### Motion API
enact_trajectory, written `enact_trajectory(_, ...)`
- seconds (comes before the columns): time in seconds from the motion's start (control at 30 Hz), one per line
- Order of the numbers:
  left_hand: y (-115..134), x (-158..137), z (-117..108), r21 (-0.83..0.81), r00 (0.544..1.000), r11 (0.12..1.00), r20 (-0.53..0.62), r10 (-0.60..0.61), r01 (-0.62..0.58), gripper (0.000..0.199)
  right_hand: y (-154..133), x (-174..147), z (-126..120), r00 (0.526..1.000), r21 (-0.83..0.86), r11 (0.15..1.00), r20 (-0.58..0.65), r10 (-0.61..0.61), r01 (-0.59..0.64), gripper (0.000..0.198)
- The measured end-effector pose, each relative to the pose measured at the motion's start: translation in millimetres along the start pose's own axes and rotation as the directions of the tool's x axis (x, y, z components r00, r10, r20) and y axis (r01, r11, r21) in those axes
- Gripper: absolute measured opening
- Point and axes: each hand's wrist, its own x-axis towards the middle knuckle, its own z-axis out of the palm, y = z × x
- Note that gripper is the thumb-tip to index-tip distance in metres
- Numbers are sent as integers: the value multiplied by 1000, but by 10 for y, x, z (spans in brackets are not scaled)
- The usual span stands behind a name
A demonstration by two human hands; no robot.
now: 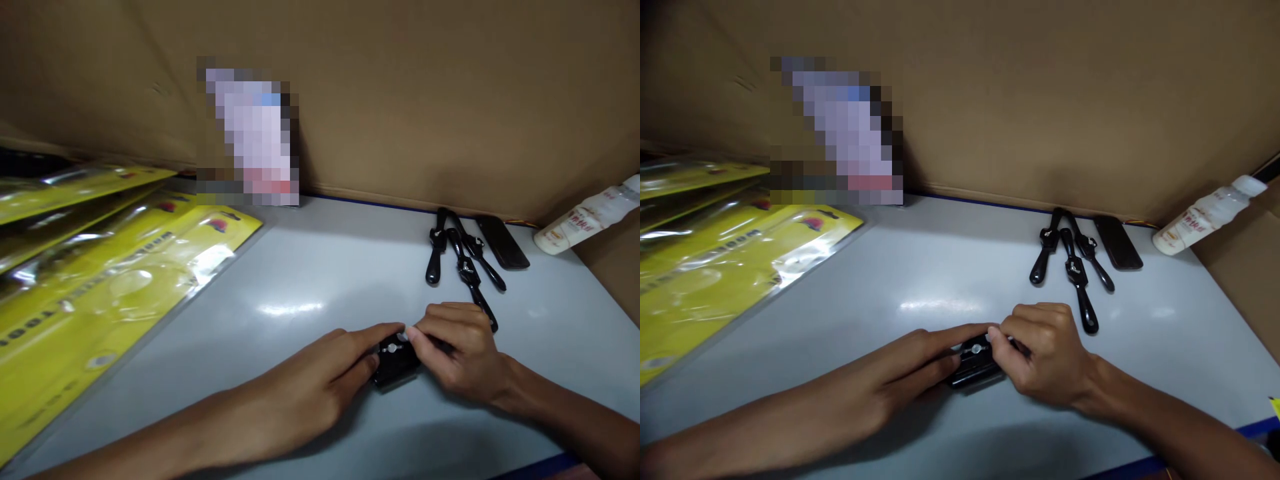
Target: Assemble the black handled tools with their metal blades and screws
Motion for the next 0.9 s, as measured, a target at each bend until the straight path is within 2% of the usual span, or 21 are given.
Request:
enact_trajectory(0.57, -46, 7, 33, 28, 999, 999, -5, 34, -34, 40, -17, -8, 66, 986, 141, 976, 24, 163, -165, 39)
enact_trajectory(0.63, -65, 10, 33, 12, 999, 999, -7, 36, -36, 39, -12, -8, 54, 992, 131, 983, 20, 128, -129, 38)
enact_trajectory(0.8, -71, 19, 35, -13, 999, 999, -14, 44, -44, 38, 26, -8, 24, 996, 85, 994, 54, -73, 69, 22)
enact_trajectory(0.9, -53, 22, 36, -28, 999, 999, -10, 42, -43, 37, 38, -18, 26, 990, 57, 991, 66, -122, 118, 21)
